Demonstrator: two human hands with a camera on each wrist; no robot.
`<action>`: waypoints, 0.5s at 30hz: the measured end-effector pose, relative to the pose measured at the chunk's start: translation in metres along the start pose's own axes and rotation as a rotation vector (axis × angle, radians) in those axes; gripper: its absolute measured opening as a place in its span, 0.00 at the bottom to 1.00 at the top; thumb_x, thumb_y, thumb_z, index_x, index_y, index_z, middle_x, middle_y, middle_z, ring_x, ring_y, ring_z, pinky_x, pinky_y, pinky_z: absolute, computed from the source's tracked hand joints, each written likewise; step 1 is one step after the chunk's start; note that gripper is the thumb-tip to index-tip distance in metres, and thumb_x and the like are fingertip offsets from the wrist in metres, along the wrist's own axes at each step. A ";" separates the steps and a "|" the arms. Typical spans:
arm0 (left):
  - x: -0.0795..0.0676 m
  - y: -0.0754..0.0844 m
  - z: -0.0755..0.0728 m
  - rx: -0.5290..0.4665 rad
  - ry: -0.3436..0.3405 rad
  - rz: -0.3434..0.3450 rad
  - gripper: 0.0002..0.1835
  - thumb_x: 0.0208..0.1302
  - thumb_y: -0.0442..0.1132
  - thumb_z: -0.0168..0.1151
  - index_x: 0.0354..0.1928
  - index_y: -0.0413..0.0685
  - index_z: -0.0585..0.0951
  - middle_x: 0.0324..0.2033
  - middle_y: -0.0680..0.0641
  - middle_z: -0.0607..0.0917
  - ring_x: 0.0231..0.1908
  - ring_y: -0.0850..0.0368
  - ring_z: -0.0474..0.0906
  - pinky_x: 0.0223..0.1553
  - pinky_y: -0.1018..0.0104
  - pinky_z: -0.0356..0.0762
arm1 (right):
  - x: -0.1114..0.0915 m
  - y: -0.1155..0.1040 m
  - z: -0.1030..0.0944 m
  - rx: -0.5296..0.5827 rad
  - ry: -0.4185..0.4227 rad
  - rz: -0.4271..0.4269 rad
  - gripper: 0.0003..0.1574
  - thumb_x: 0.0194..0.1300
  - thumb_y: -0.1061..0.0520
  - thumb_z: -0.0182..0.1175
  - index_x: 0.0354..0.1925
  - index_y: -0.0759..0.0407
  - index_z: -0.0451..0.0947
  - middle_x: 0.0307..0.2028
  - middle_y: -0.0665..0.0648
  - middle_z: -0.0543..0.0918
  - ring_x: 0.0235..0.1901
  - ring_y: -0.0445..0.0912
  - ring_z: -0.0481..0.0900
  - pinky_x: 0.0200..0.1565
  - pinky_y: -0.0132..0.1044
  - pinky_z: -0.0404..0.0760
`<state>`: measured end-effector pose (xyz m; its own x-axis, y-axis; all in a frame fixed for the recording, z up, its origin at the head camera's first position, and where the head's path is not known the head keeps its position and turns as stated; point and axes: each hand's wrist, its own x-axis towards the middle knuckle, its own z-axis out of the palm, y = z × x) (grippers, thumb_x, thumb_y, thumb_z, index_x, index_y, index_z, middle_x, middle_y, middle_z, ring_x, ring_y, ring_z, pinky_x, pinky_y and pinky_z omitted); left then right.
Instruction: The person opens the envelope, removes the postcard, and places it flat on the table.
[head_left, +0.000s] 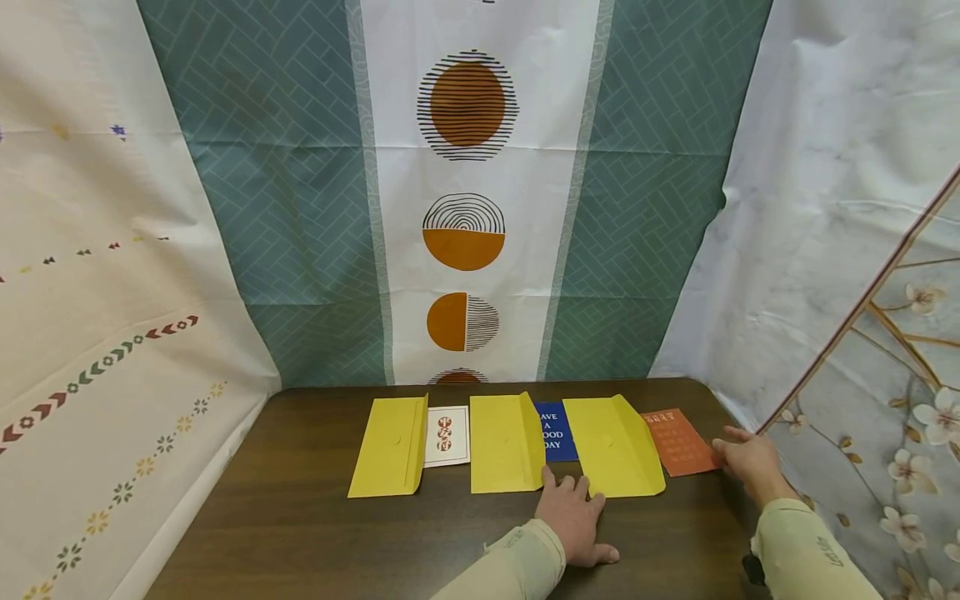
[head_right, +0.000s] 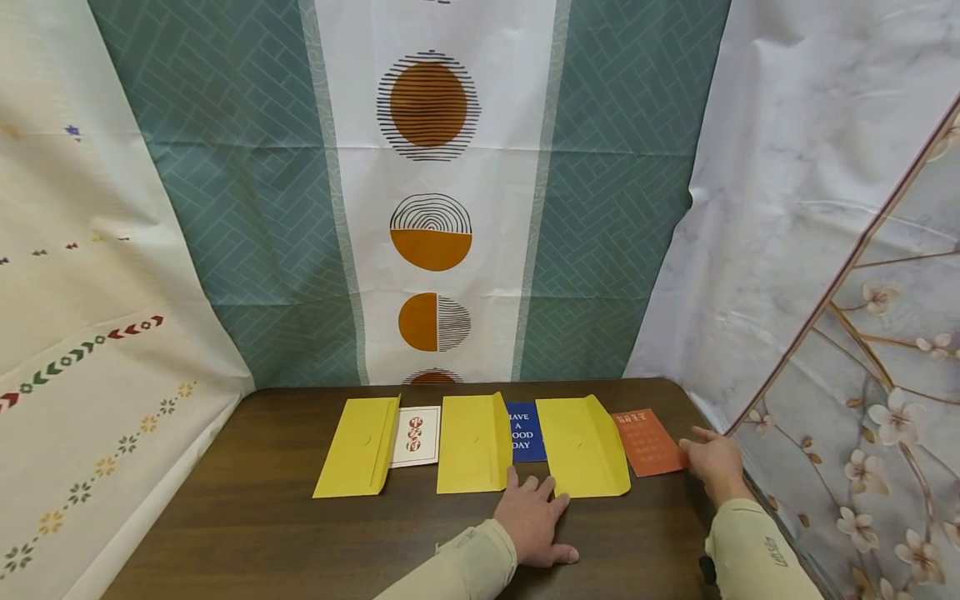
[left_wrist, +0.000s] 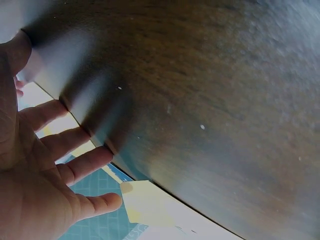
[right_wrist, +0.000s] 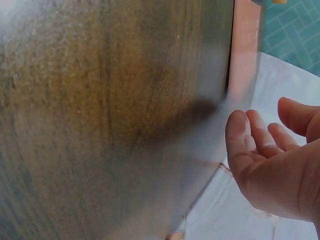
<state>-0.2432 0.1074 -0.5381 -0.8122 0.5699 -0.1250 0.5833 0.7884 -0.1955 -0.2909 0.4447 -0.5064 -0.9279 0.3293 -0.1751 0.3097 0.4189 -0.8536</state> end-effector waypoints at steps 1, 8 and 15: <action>0.001 0.001 0.001 0.005 0.003 0.002 0.43 0.60 0.88 0.49 0.74 0.84 0.72 0.72 0.62 0.76 0.70 0.58 0.74 0.78 0.38 0.62 | 0.000 0.001 -0.001 0.006 0.005 -0.002 0.42 0.77 0.57 0.58 0.78 0.78 0.57 0.29 0.50 0.90 0.30 0.41 0.87 0.32 0.29 0.83; 0.001 -0.001 0.005 0.004 0.026 0.018 0.43 0.61 0.87 0.49 0.75 0.83 0.70 0.74 0.63 0.74 0.72 0.58 0.73 0.78 0.37 0.61 | -0.001 0.004 -0.002 -0.036 -0.013 -0.012 0.43 0.77 0.56 0.59 0.77 0.79 0.58 0.39 0.63 0.93 0.35 0.47 0.91 0.37 0.35 0.87; -0.033 -0.040 -0.005 -0.063 0.235 0.131 0.44 0.69 0.80 0.52 0.81 0.71 0.65 0.77 0.57 0.73 0.73 0.53 0.74 0.77 0.43 0.67 | -0.005 0.003 0.000 -0.068 -0.036 -0.027 0.42 0.79 0.54 0.58 0.76 0.81 0.58 0.51 0.75 0.89 0.40 0.48 0.90 0.41 0.40 0.89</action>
<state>-0.2398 0.0583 -0.5210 -0.7086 0.7005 0.0854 0.6890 0.7129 -0.1309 -0.2850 0.4445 -0.5080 -0.9425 0.2872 -0.1711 0.2969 0.4841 -0.8231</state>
